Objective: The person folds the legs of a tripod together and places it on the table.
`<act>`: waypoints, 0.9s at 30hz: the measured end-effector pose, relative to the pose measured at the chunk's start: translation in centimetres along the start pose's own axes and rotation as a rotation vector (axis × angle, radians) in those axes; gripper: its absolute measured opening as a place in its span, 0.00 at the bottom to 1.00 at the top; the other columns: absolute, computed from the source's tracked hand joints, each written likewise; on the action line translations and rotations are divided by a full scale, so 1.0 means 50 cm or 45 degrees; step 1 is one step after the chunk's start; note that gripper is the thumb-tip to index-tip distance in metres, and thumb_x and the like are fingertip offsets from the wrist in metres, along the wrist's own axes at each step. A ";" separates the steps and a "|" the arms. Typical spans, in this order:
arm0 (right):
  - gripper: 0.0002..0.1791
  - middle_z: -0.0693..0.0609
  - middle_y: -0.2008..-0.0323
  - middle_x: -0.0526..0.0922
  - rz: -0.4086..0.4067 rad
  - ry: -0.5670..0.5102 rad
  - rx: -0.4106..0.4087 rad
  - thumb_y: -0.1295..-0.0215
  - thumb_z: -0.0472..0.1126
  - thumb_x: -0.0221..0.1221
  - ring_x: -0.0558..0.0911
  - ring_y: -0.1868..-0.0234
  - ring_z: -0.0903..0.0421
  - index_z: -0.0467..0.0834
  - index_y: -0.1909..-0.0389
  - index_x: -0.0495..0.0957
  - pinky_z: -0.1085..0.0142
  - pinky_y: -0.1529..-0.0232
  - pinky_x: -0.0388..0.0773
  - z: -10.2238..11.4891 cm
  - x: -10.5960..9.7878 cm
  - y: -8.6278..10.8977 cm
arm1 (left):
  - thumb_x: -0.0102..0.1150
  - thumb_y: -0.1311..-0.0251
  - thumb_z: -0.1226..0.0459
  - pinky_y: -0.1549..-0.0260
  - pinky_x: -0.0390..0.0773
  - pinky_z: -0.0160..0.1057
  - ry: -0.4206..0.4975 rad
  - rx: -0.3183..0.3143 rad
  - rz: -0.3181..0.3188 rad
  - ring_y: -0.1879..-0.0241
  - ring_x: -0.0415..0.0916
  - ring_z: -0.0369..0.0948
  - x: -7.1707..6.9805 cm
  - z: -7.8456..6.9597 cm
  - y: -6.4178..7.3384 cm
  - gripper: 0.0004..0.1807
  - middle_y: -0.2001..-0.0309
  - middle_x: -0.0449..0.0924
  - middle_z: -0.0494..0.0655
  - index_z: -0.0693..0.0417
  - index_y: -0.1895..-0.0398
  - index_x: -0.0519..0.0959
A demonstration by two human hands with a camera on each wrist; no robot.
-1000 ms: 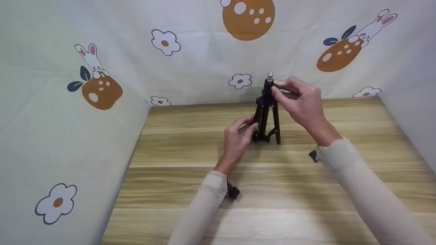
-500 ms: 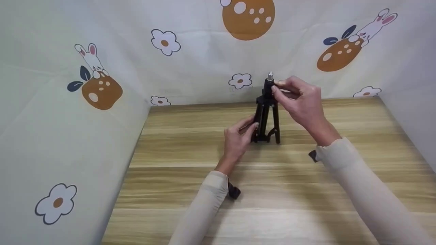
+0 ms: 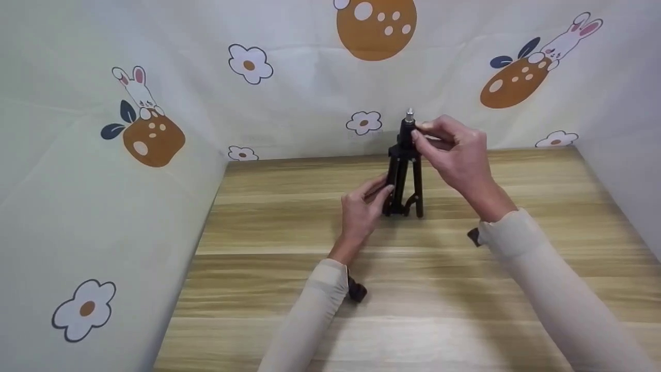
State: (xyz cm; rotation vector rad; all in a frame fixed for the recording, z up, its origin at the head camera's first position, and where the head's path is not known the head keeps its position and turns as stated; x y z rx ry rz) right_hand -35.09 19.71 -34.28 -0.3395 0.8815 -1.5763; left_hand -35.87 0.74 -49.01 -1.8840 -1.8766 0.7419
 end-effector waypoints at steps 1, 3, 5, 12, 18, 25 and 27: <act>0.06 0.45 0.55 0.94 -0.004 -0.003 -0.002 0.29 0.36 0.71 0.94 0.53 0.61 0.38 0.56 0.90 0.70 0.55 0.92 0.000 0.000 0.000 | 0.72 0.31 0.67 0.48 0.92 0.34 -0.003 0.001 0.002 0.48 0.92 0.40 0.001 0.000 -0.001 0.15 0.47 0.92 0.55 0.60 0.43 0.88; 0.06 0.45 0.56 0.94 -0.007 -0.007 -0.010 0.29 0.36 0.71 0.94 0.53 0.58 0.38 0.56 0.90 0.70 0.55 0.92 0.001 -0.001 -0.001 | 0.72 0.30 0.67 0.48 0.92 0.34 -0.003 -0.002 0.007 0.48 0.92 0.41 0.003 0.000 -0.003 0.15 0.47 0.92 0.56 0.61 0.43 0.88; 0.06 0.44 0.56 0.94 -0.012 -0.011 -0.012 0.30 0.35 0.71 0.94 0.53 0.56 0.38 0.56 0.90 0.70 0.55 0.92 0.002 -0.001 0.000 | 0.72 0.30 0.67 0.47 0.91 0.34 -0.001 -0.008 0.013 0.47 0.92 0.43 0.005 -0.001 -0.005 0.15 0.47 0.92 0.57 0.62 0.43 0.88; 0.06 0.48 0.54 0.95 -0.009 0.005 -0.010 0.29 0.38 0.71 0.93 0.52 0.61 0.40 0.56 0.91 0.71 0.54 0.92 0.001 -0.001 0.002 | 0.72 0.31 0.69 0.45 0.90 0.32 -0.014 -0.060 0.046 0.45 0.91 0.46 0.010 -0.007 -0.008 0.15 0.46 0.91 0.59 0.64 0.44 0.87; 0.07 0.46 0.54 0.94 0.000 -0.021 0.004 0.29 0.38 0.72 0.93 0.52 0.61 0.40 0.56 0.91 0.69 0.55 0.92 0.000 0.002 0.003 | 0.70 0.31 0.70 0.43 0.88 0.30 -0.080 -0.082 0.115 0.44 0.90 0.44 0.014 -0.011 -0.013 0.15 0.46 0.91 0.59 0.64 0.43 0.85; 0.07 0.46 0.53 0.94 0.000 -0.007 -0.023 0.29 0.35 0.71 0.94 0.50 0.58 0.39 0.53 0.90 0.70 0.53 0.92 -0.002 -0.002 0.005 | 0.69 0.30 0.70 0.43 0.87 0.27 -0.154 -0.092 0.179 0.44 0.90 0.45 0.019 -0.018 -0.020 0.15 0.45 0.90 0.60 0.65 0.42 0.85; 0.09 0.46 0.51 0.94 0.017 0.005 -0.038 0.28 0.35 0.70 0.93 0.48 0.57 0.40 0.50 0.89 0.70 0.51 0.92 -0.004 0.001 0.008 | 0.70 0.30 0.70 0.43 0.87 0.27 -0.166 -0.090 0.176 0.44 0.91 0.45 0.015 -0.020 -0.020 0.15 0.46 0.91 0.60 0.65 0.42 0.85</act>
Point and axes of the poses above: each hand's wrist, its own y-axis away from the middle knuckle, its own x-axis out of the palm, z = x × y, the point moved 7 cm from there along -y, towards the middle knuckle
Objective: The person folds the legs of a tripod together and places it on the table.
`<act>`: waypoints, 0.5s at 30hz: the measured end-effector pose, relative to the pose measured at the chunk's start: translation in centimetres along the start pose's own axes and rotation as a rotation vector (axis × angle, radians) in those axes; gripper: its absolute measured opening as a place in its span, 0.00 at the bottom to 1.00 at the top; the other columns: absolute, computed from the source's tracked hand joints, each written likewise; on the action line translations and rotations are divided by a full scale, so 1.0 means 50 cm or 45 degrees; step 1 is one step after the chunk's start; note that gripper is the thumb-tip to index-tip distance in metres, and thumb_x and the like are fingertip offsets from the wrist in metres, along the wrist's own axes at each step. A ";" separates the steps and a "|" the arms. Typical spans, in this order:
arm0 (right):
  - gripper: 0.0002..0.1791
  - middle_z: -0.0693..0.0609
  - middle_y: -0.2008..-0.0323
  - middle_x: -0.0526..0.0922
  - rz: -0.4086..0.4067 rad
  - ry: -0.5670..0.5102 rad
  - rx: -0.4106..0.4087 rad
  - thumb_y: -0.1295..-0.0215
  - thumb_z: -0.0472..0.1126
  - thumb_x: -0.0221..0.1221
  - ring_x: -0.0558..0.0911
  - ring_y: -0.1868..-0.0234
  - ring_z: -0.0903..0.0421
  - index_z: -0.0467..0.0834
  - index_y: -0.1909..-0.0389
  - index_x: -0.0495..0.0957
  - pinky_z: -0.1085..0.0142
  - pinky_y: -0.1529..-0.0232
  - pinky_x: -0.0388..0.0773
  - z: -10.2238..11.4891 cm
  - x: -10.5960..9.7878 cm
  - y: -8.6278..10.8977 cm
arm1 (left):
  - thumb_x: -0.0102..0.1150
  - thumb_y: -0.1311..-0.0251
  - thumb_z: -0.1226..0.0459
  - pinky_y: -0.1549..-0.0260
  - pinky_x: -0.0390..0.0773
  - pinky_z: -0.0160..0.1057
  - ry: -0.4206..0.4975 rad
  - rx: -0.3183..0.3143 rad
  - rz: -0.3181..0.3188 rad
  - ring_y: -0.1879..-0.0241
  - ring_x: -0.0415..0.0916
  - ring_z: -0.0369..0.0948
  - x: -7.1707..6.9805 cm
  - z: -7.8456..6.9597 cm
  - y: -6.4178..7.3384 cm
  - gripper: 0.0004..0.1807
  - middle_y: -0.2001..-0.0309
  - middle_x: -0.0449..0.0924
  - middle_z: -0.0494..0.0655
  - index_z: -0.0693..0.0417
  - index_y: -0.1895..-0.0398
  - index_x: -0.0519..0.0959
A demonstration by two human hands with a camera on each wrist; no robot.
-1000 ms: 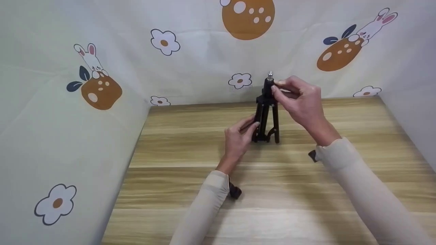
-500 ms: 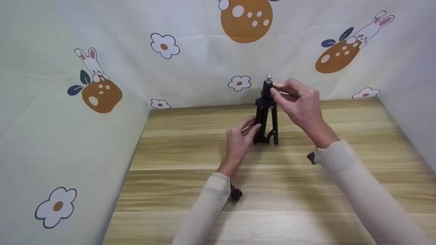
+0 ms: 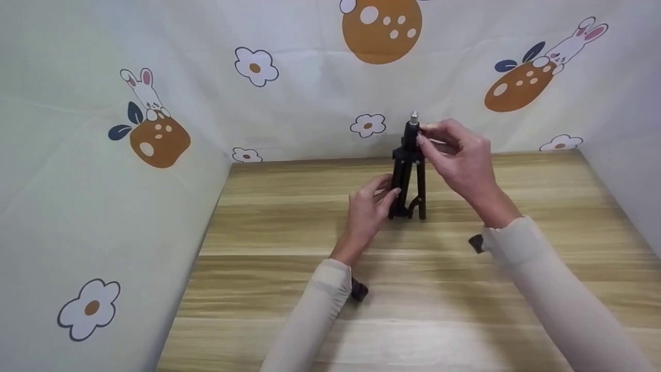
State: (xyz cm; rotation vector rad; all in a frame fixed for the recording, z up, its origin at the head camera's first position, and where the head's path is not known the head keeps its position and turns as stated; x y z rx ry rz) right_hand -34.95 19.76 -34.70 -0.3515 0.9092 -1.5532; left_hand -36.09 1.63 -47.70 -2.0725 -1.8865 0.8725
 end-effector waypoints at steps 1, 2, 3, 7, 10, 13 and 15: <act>0.11 0.46 0.50 0.94 0.007 0.009 -0.003 0.28 0.35 0.70 0.93 0.47 0.56 0.40 0.47 0.88 0.70 0.50 0.91 -0.001 0.001 0.003 | 0.70 0.30 0.70 0.43 0.87 0.27 0.000 0.000 0.000 0.44 0.91 0.45 -0.001 0.000 0.000 0.15 0.46 0.91 0.60 0.65 0.43 0.85; 0.14 0.46 0.48 0.93 0.013 0.016 -0.008 0.28 0.34 0.70 0.93 0.45 0.55 0.41 0.44 0.87 0.70 0.49 0.91 -0.004 0.002 0.006 | 0.70 0.30 0.70 0.43 0.87 0.27 0.003 -0.002 0.001 0.44 0.91 0.45 -0.001 0.000 0.000 0.15 0.46 0.91 0.60 0.65 0.43 0.85; 0.17 0.46 0.46 0.93 0.020 0.029 -0.014 0.28 0.34 0.70 0.92 0.44 0.54 0.41 0.41 0.85 0.70 0.47 0.91 -0.006 0.002 0.009 | 0.70 0.30 0.70 0.43 0.87 0.27 0.008 -0.002 0.003 0.44 0.91 0.45 -0.002 0.001 0.000 0.14 0.46 0.91 0.61 0.65 0.43 0.85; 0.29 0.47 0.41 0.90 0.029 0.088 0.020 0.30 0.36 0.71 0.90 0.40 0.53 0.42 0.29 0.77 0.71 0.40 0.88 -0.025 0.003 0.032 | 0.69 0.29 0.70 0.43 0.87 0.27 0.025 0.002 0.011 0.44 0.91 0.45 -0.002 0.003 0.001 0.14 0.46 0.91 0.61 0.65 0.44 0.85; 0.35 0.47 0.38 0.89 0.047 0.116 0.092 0.31 0.38 0.73 0.90 0.39 0.52 0.44 0.25 0.72 0.72 0.37 0.86 -0.046 0.003 0.052 | 0.70 0.29 0.69 0.45 0.87 0.26 0.007 0.015 0.001 0.46 0.91 0.45 -0.002 0.005 0.002 0.13 0.47 0.91 0.60 0.64 0.45 0.86; 0.38 0.46 0.39 0.89 0.069 0.144 0.164 0.32 0.41 0.75 0.90 0.40 0.50 0.44 0.24 0.71 0.72 0.37 0.86 -0.066 0.004 0.070 | 0.70 0.29 0.69 0.46 0.87 0.26 0.001 0.025 -0.012 0.47 0.92 0.45 -0.001 0.007 0.002 0.13 0.49 0.92 0.60 0.64 0.46 0.86; 0.39 0.45 0.40 0.90 0.084 0.171 0.195 0.33 0.42 0.76 0.91 0.42 0.49 0.44 0.24 0.71 0.73 0.38 0.86 -0.078 0.007 0.081 | 0.70 0.30 0.69 0.46 0.87 0.26 0.002 0.029 -0.019 0.47 0.92 0.45 -0.002 0.009 0.002 0.13 0.49 0.92 0.60 0.64 0.46 0.86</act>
Point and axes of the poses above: each hand's wrist, its own y-axis away from the middle knuckle, its own x-axis out of the palm, z = x × y, the point moved 7 cm from there along -y, towards the middle knuckle
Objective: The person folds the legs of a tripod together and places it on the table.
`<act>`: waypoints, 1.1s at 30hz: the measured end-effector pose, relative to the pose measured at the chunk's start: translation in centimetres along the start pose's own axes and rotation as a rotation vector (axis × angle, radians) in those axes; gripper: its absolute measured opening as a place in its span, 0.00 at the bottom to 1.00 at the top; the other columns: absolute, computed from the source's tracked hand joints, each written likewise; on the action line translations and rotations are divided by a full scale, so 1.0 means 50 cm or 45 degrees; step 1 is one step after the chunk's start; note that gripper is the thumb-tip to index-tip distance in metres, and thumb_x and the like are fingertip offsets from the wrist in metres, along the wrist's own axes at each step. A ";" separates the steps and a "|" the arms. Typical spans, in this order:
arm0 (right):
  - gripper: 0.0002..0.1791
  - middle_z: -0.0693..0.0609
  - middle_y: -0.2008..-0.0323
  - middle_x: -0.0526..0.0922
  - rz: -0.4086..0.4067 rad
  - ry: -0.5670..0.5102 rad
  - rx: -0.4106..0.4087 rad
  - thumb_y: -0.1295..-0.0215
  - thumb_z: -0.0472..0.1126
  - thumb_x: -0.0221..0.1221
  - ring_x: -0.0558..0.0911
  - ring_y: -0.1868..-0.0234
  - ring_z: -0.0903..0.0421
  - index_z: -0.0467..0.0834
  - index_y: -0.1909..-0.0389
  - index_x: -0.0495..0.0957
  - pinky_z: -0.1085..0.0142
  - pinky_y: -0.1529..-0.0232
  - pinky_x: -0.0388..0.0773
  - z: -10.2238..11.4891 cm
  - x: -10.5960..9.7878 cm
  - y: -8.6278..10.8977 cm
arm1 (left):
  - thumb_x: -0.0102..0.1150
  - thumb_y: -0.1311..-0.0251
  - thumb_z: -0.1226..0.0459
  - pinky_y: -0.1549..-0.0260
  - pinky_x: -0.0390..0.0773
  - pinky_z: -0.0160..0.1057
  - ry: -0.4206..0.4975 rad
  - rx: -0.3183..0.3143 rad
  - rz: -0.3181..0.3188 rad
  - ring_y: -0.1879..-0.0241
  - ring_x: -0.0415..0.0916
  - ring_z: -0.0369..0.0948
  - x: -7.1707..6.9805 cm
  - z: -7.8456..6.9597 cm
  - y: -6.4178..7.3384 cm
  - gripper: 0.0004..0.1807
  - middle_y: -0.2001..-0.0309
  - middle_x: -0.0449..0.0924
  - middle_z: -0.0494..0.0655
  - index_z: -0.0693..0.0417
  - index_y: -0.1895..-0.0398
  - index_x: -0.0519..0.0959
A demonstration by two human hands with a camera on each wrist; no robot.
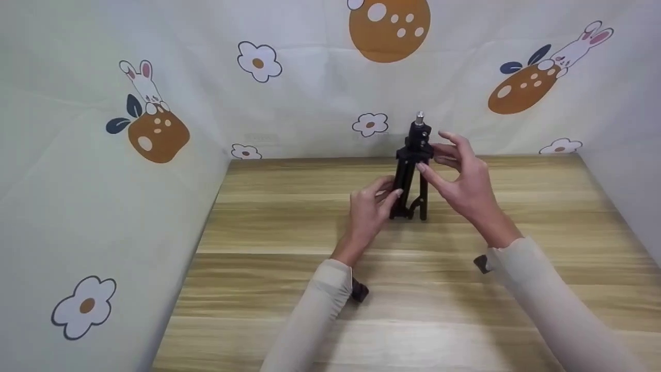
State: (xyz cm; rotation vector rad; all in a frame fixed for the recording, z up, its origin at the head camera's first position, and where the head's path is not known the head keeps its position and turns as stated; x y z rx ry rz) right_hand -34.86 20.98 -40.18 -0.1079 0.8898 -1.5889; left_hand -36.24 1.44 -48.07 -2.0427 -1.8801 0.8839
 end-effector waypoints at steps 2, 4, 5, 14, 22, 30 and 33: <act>0.38 0.44 0.43 0.90 0.009 0.031 0.023 0.33 0.43 0.76 0.91 0.45 0.50 0.43 0.25 0.71 0.74 0.40 0.87 -0.011 0.003 0.010 | 0.70 0.29 0.69 0.46 0.87 0.26 0.002 0.007 0.002 0.47 0.92 0.45 0.001 -0.001 0.000 0.13 0.49 0.92 0.60 0.64 0.46 0.86; 0.37 0.44 0.47 0.91 0.023 0.039 0.037 0.32 0.42 0.75 0.92 0.50 0.53 0.41 0.26 0.72 0.76 0.43 0.87 -0.022 0.007 0.019 | 0.70 0.29 0.69 0.46 0.87 0.26 0.001 0.012 0.006 0.47 0.92 0.46 0.002 -0.002 -0.001 0.13 0.49 0.92 0.60 0.64 0.45 0.86; 0.34 0.44 0.50 0.92 0.031 0.038 0.046 0.32 0.41 0.75 0.92 0.52 0.55 0.39 0.28 0.73 0.78 0.45 0.88 -0.026 0.009 0.023 | 0.70 0.29 0.69 0.46 0.87 0.26 -0.002 0.013 0.009 0.47 0.92 0.46 0.002 -0.002 -0.001 0.13 0.48 0.92 0.60 0.64 0.45 0.86; 0.13 0.45 0.58 0.94 0.096 0.017 0.088 0.29 0.40 0.72 0.91 0.59 0.62 0.38 0.50 0.87 0.79 0.56 0.89 -0.039 0.019 0.042 | 0.70 0.30 0.69 0.47 0.88 0.26 -0.001 -0.005 0.055 0.47 0.92 0.45 -0.001 -0.004 -0.004 0.12 0.48 0.92 0.59 0.64 0.46 0.87; 0.13 0.41 0.56 0.94 0.198 0.039 0.196 0.29 0.40 0.72 0.94 0.56 0.45 0.37 0.50 0.89 0.81 0.56 0.88 -0.054 0.027 0.048 | 0.70 0.30 0.69 0.46 0.87 0.25 -0.030 -0.005 0.053 0.46 0.92 0.46 0.000 -0.003 -0.004 0.11 0.48 0.92 0.59 0.64 0.47 0.87; 0.12 0.40 0.56 0.93 0.187 0.009 0.201 0.29 0.39 0.72 0.94 0.54 0.44 0.37 0.50 0.89 0.82 0.57 0.87 -0.057 0.030 0.049 | 0.70 0.28 0.68 0.48 0.87 0.25 -0.094 0.033 0.033 0.48 0.92 0.46 0.001 -0.009 -0.002 0.12 0.48 0.91 0.60 0.65 0.46 0.86; 0.12 0.39 0.55 0.93 0.185 0.000 0.194 0.29 0.39 0.72 0.94 0.54 0.43 0.37 0.51 0.89 0.81 0.56 0.87 -0.058 0.032 0.051 | 0.70 0.29 0.68 0.48 0.87 0.24 -0.090 0.024 0.029 0.47 0.92 0.46 0.000 -0.009 -0.001 0.12 0.48 0.92 0.60 0.64 0.46 0.86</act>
Point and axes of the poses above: each hand's wrist, its own y-axis away from the middle knuckle, its own x-axis out of the palm, z = x × y, the point moved 7 cm from there along -y, towards the middle knuckle
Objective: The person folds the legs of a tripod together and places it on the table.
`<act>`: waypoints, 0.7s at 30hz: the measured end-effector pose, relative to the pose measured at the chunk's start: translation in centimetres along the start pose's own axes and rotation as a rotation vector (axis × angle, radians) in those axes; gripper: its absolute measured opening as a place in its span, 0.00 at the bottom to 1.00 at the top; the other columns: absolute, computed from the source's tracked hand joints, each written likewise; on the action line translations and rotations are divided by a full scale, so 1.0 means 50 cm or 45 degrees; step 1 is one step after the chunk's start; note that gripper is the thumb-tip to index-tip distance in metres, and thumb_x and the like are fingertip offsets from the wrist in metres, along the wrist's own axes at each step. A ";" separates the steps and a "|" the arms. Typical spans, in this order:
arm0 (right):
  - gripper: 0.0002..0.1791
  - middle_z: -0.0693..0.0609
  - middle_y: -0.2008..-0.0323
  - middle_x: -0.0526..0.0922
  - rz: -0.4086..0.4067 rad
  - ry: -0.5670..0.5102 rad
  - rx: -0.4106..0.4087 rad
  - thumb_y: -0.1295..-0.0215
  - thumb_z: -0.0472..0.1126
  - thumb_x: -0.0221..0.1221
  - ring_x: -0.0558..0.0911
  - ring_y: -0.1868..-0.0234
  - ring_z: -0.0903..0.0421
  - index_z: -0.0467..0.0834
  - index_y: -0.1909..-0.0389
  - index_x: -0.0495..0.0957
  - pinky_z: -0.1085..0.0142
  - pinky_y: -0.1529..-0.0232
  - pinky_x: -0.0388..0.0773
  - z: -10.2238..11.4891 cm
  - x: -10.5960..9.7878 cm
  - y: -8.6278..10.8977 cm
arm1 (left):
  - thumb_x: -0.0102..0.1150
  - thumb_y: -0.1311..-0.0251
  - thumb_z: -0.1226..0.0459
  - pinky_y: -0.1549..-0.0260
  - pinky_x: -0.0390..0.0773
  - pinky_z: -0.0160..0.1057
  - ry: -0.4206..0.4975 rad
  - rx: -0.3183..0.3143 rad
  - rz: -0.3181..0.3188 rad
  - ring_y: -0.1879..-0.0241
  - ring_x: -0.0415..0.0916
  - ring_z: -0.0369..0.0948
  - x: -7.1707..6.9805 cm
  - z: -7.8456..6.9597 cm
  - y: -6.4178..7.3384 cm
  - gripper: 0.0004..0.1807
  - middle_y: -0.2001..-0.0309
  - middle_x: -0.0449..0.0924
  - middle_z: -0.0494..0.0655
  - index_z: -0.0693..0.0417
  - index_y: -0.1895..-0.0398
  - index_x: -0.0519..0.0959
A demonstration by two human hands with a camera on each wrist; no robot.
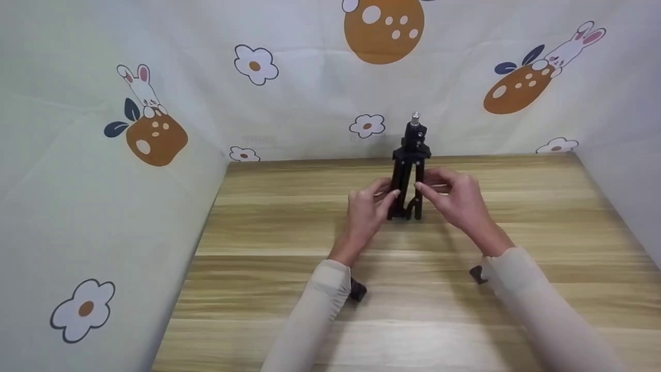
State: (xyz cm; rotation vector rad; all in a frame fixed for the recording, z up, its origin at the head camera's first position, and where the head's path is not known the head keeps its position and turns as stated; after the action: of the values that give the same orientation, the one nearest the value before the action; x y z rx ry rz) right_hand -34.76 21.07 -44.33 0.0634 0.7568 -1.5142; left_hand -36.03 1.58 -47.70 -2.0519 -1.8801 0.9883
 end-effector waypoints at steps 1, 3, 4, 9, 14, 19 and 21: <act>0.12 0.39 0.55 0.93 0.000 0.001 -0.001 0.29 0.39 0.72 0.94 0.54 0.43 0.36 0.51 0.89 0.81 0.56 0.88 -0.001 0.001 0.000 | 0.69 0.29 0.68 0.47 0.87 0.24 0.003 -0.002 0.001 0.47 0.92 0.46 0.000 0.000 0.001 0.12 0.48 0.91 0.60 0.64 0.46 0.86; 0.12 0.39 0.55 0.93 -0.001 0.002 -0.001 0.28 0.39 0.72 0.94 0.53 0.43 0.36 0.51 0.89 0.81 0.55 0.88 -0.001 0.002 0.000 | 0.69 0.28 0.68 0.47 0.86 0.24 0.003 -0.004 0.003 0.47 0.92 0.46 0.000 0.000 0.001 0.12 0.48 0.91 0.61 0.64 0.46 0.86; 0.12 0.39 0.55 0.93 -0.001 0.005 0.001 0.28 0.40 0.72 0.94 0.53 0.43 0.36 0.50 0.89 0.80 0.55 0.88 -0.001 0.003 0.000 | 0.69 0.28 0.68 0.47 0.86 0.24 0.003 -0.002 0.002 0.47 0.92 0.46 0.000 -0.001 0.002 0.12 0.48 0.91 0.61 0.65 0.46 0.86; 0.13 0.41 0.53 0.93 -0.002 0.026 0.018 0.28 0.41 0.71 0.93 0.50 0.44 0.38 0.49 0.89 0.78 0.52 0.88 -0.006 0.008 -0.004 | 0.69 0.28 0.68 0.47 0.86 0.24 -0.012 0.008 -0.008 0.47 0.92 0.45 0.000 0.000 0.002 0.11 0.49 0.92 0.60 0.65 0.47 0.86; 0.13 0.41 0.53 0.93 -0.009 0.035 0.021 0.27 0.41 0.71 0.92 0.49 0.45 0.38 0.48 0.89 0.77 0.52 0.88 -0.010 0.011 -0.004 | 0.69 0.28 0.68 0.47 0.87 0.24 -0.016 0.020 -0.010 0.48 0.92 0.44 0.001 0.002 0.004 0.11 0.49 0.92 0.59 0.64 0.47 0.86; 0.13 0.40 0.53 0.93 -0.012 0.004 0.017 0.28 0.41 0.72 0.92 0.49 0.45 0.38 0.48 0.89 0.78 0.52 0.88 -0.009 0.013 -0.005 | 0.69 0.28 0.67 0.47 0.87 0.25 -0.014 0.021 -0.015 0.47 0.92 0.44 0.001 0.002 0.004 0.11 0.49 0.92 0.60 0.64 0.47 0.86; 0.13 0.40 0.53 0.93 -0.013 -0.009 0.017 0.28 0.41 0.72 0.92 0.49 0.45 0.38 0.49 0.89 0.79 0.52 0.87 -0.009 0.014 -0.005 | 0.69 0.28 0.67 0.47 0.87 0.25 -0.022 0.020 -0.016 0.48 0.92 0.43 0.001 0.001 0.005 0.11 0.49 0.92 0.59 0.64 0.47 0.86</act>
State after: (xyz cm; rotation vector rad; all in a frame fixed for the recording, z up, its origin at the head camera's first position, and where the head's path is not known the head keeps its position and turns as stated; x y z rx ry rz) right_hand -35.26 20.67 -44.90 0.0640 0.7427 -1.5285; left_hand -35.85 1.57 -47.89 -2.0273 -1.8854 1.0178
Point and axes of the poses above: each hand's wrist, its own y-axis away from the middle knuckle, its own x-axis out of the palm, z = x × y, the point moved 7 cm from there along -y, towards the middle knuckle
